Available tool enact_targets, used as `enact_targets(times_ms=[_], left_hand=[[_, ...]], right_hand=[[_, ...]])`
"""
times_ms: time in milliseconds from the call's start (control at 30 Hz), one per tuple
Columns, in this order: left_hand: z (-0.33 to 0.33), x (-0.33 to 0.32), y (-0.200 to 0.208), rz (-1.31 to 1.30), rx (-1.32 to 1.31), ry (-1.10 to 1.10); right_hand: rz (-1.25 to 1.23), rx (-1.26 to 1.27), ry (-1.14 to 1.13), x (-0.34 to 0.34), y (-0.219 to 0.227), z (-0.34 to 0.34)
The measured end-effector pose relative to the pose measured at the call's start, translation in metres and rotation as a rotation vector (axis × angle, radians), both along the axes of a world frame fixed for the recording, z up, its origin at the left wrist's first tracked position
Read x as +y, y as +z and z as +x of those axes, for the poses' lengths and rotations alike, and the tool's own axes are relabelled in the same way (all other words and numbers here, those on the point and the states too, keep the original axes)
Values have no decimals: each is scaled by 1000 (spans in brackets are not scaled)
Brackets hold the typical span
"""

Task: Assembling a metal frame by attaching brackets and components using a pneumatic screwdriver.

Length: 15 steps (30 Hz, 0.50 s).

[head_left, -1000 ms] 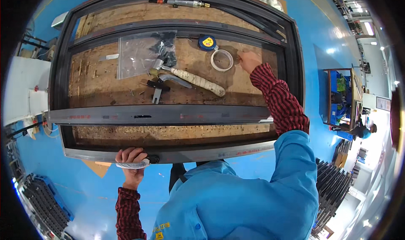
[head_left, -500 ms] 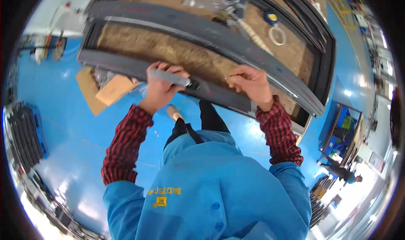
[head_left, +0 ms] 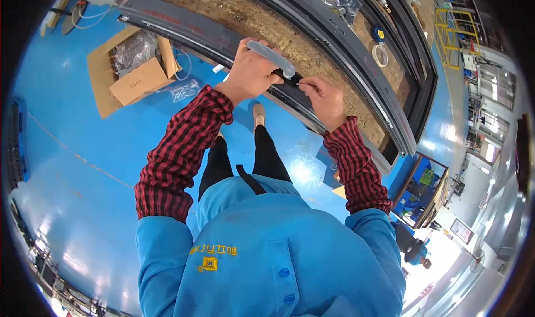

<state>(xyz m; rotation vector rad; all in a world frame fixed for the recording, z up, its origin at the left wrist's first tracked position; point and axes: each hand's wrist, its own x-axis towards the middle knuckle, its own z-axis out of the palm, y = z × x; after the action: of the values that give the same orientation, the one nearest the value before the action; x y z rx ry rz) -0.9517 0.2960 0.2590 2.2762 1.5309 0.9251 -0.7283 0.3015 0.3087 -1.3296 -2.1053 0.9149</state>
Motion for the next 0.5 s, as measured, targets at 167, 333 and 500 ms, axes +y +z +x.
enact_targets(times_ms=[167,333,500], left_hand=[[3,0,0,-161,71,9],[12,6,-8,86,-21,112],[6,11,-7,-115,-343,-51]], right_hand=[[0,-220,155,15,21,-8],[-80,-337,250,36,28,3],[323,-452,565,36,31,-11]])
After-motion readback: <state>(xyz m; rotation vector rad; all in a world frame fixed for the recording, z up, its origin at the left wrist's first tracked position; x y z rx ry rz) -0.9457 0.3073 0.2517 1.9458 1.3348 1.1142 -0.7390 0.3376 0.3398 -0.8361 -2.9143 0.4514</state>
